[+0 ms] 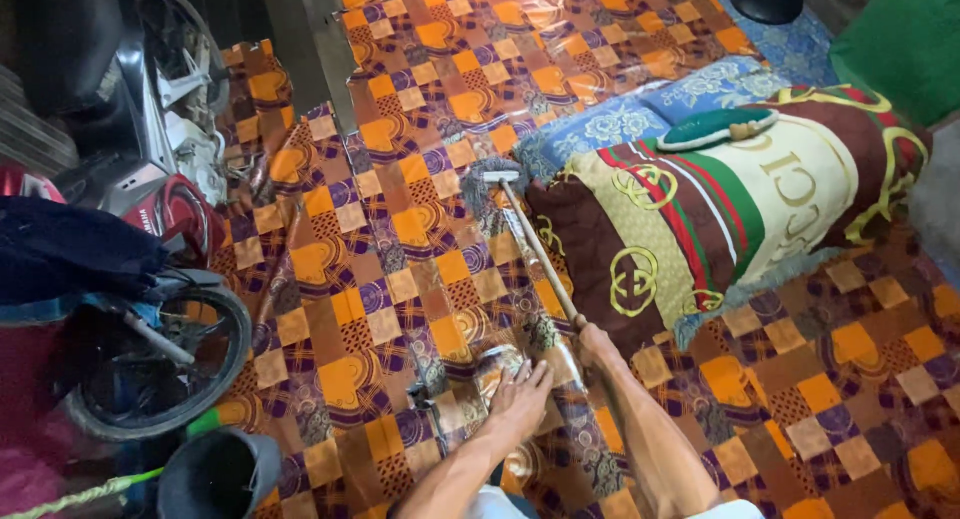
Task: Mopping a patterned floor in a room containing a bed and a motorcycle.
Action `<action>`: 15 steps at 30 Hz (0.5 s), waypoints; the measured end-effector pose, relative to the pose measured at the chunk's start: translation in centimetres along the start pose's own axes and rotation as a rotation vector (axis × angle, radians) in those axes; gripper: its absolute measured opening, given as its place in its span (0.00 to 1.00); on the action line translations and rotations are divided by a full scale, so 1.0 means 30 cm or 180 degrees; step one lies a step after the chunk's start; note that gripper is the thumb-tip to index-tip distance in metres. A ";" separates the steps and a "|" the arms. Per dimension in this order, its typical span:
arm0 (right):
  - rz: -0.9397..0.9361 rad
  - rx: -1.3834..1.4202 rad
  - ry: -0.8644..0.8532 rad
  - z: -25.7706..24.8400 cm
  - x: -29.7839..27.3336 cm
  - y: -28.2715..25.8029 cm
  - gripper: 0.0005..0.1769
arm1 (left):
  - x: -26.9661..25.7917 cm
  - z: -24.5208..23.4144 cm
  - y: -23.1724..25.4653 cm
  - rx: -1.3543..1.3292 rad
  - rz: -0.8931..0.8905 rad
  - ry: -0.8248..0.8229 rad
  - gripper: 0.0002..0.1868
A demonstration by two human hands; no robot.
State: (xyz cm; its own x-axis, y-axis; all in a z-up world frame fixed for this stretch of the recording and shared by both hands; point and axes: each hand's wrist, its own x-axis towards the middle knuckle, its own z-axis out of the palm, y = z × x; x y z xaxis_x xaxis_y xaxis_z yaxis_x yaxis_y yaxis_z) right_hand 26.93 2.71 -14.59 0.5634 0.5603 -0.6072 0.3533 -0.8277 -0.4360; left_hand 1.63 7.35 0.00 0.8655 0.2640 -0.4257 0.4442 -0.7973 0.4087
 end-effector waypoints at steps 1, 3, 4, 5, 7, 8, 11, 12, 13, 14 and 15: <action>0.0237 0.0379 -0.0231 0.013 0.092 -0.008 0.27 | -0.008 -0.011 -0.022 -0.0060 -0.0075 -0.0010 0.44; 0.0137 0.0625 0.0066 0.002 0.108 -0.050 0.23 | -0.018 -0.010 -0.046 -0.0031 -0.0136 -0.0084 0.45; 0.0067 0.0883 0.0363 0.001 0.107 -0.064 0.20 | -0.030 -0.003 -0.052 -0.0007 -0.0172 -0.0186 0.45; 0.0062 0.0875 0.0351 -0.014 0.077 -0.030 0.20 | -0.038 -0.002 -0.060 -0.0016 -0.0186 -0.0187 0.45; -0.0064 0.0708 0.0266 0.002 0.029 -0.072 0.17 | -0.061 0.007 -0.066 -0.0186 -0.0268 -0.0140 0.46; -0.0119 0.0627 0.0228 -0.001 -0.041 -0.078 0.16 | -0.043 0.053 -0.079 -0.0194 -0.0264 -0.0151 0.46; -0.0278 0.0430 0.0109 0.025 -0.237 -0.099 0.18 | -0.034 0.141 -0.102 -0.0094 -0.0146 0.0073 0.46; -0.0335 0.0368 0.0087 0.037 -0.280 -0.098 0.21 | -0.039 0.133 -0.093 -0.0125 -0.0143 -0.0031 0.46; -0.0381 0.0296 0.0046 0.060 -0.338 -0.090 0.23 | -0.051 0.134 -0.073 -0.0174 -0.0148 -0.0151 0.46; -0.0360 0.0301 0.0039 0.102 -0.374 -0.044 0.23 | -0.031 0.203 -0.085 -0.0178 -0.0139 -0.0171 0.46; -0.0625 0.0174 0.0289 0.143 -0.417 0.005 0.25 | -0.014 0.278 -0.092 -0.0267 -0.0005 -0.0011 0.44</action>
State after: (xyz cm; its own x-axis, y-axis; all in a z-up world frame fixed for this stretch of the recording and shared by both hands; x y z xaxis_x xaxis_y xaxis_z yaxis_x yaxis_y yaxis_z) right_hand 16.74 -4.29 -9.94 0.5537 0.7033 -0.4459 0.4231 -0.6988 -0.5768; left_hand -1.89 4.93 -7.69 0.8640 0.2634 -0.4291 0.4636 -0.7485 0.4741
